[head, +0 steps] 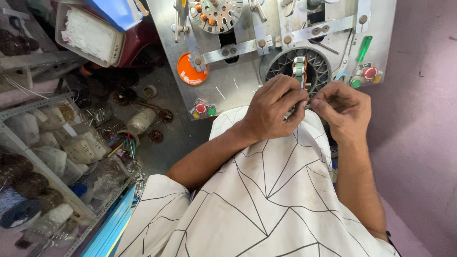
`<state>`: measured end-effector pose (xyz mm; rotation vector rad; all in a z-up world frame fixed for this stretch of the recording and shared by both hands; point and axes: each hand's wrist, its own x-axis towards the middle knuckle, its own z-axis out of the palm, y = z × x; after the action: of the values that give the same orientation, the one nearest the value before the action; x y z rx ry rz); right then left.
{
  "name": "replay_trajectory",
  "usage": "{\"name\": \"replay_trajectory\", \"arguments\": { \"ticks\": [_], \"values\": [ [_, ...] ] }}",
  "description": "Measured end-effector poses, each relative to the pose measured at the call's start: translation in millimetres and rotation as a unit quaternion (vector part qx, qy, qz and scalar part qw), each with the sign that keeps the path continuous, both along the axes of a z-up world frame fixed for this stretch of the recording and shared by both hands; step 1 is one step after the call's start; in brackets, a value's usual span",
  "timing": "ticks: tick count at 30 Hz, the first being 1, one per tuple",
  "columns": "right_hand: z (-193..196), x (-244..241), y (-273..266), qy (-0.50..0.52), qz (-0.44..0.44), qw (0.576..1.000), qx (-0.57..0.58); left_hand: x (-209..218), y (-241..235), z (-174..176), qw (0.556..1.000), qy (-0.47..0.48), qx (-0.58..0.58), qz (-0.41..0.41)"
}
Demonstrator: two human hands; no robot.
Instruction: The person places copper coils into a stator core and manually threads wires through the component, then uses scissors to trim excess material while working at a machine.
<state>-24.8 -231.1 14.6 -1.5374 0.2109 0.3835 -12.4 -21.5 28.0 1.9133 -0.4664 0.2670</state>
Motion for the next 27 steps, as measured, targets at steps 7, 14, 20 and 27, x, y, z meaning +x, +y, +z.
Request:
{"name": "replay_trajectory", "arguments": {
  "ticks": [7,14,20,27],
  "values": [
    [-9.7,-0.6,5.8,-0.031,-0.088,0.993,0.072,-6.3,14.6,-1.9,0.994,0.057,-0.023,0.091],
    [-0.5,5.9,5.4,-0.043,-0.069,0.992,-0.091,-9.1,28.4,-16.0,0.974,0.184,-0.06,0.119],
    [10.0,12.5,8.0,-0.071,0.016,0.967,-0.244,-13.8,18.5,-26.6,0.951,0.272,-0.126,0.075],
    [13.0,16.1,7.3,-0.071,0.031,0.966,-0.246,-12.4,14.7,-27.6,0.95,0.29,-0.114,0.03]
  ]
}}
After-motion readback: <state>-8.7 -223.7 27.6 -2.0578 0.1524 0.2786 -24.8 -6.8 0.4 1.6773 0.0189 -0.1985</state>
